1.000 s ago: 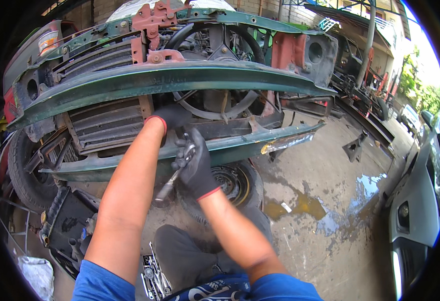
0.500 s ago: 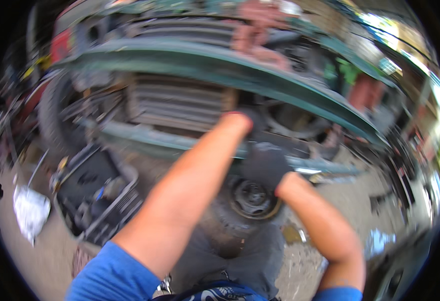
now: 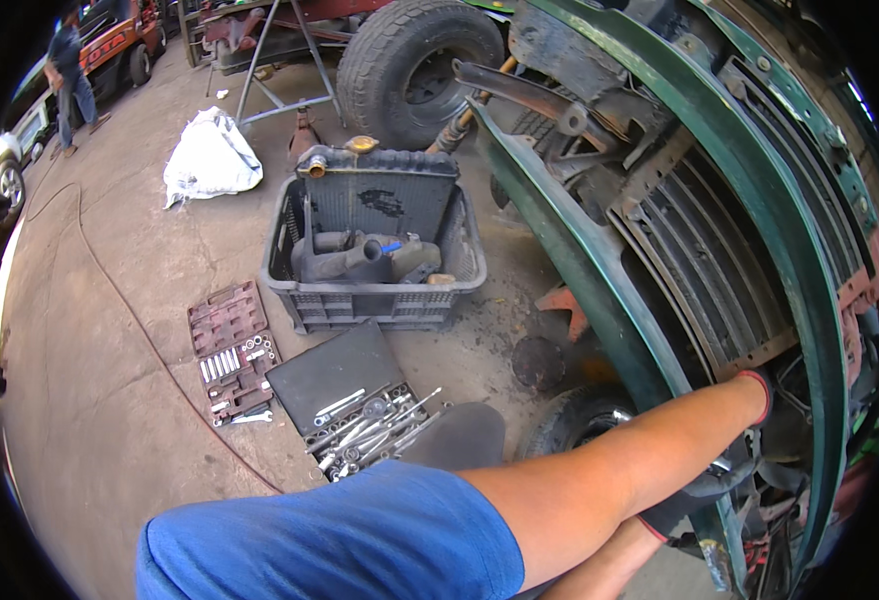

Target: The person uses a ratchet and socket to loosen and remove bolts from the front radiator support of a green car with its hood open. They repeatedly reach into the engine bay to access fasteners and remove them one by one.

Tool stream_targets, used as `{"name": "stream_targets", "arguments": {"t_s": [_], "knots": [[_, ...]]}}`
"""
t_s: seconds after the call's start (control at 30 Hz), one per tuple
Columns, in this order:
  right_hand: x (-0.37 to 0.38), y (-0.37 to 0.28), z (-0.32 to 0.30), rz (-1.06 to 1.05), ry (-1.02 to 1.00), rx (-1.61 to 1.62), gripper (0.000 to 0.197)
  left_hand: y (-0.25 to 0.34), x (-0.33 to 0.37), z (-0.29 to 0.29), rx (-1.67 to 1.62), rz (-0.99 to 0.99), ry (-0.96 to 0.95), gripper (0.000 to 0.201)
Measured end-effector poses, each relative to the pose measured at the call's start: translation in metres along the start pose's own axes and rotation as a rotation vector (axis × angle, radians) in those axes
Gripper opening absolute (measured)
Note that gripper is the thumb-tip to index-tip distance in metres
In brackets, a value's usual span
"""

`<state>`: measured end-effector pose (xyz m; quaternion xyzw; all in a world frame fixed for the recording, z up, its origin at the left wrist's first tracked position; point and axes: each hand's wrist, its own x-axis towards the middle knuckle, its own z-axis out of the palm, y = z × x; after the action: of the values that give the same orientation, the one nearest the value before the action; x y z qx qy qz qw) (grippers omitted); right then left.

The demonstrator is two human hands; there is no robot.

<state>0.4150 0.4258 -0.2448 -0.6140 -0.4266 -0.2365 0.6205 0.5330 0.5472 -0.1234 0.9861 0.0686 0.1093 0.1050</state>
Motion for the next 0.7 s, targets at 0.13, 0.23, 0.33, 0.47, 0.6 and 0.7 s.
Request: {"name": "stream_targets", "arguments": {"t_s": [0.13,0.23,0.33,0.47,0.6,0.7], "knots": [[0.032,-0.017,-0.030,0.286,-0.393,0.157,0.055,-0.002,0.051,0.025,0.008,-0.005,-0.006,0.033],[0.074,-0.076,-0.041,0.247,-0.802,-0.269,0.051,-0.013,0.075,0.039,-0.065,-0.017,-0.065,0.032],[0.108,-0.121,-0.025,-0.285,-1.122,-0.796,0.047,-0.023,0.063,0.044,-0.039,-0.049,0.028,0.032],[0.093,-0.122,-0.015,-0.437,-0.944,-0.873,0.042,-0.017,0.009,0.037,0.019,-0.091,0.184,0.041],[0.049,-0.082,-0.010,0.143,-0.463,-0.136,0.046,-0.014,-0.019,0.012,0.064,-0.108,0.127,0.041],[0.019,-0.059,0.016,0.337,-0.184,0.394,0.046,-0.014,-0.021,0.001,0.067,-0.112,0.048,0.040]]}}
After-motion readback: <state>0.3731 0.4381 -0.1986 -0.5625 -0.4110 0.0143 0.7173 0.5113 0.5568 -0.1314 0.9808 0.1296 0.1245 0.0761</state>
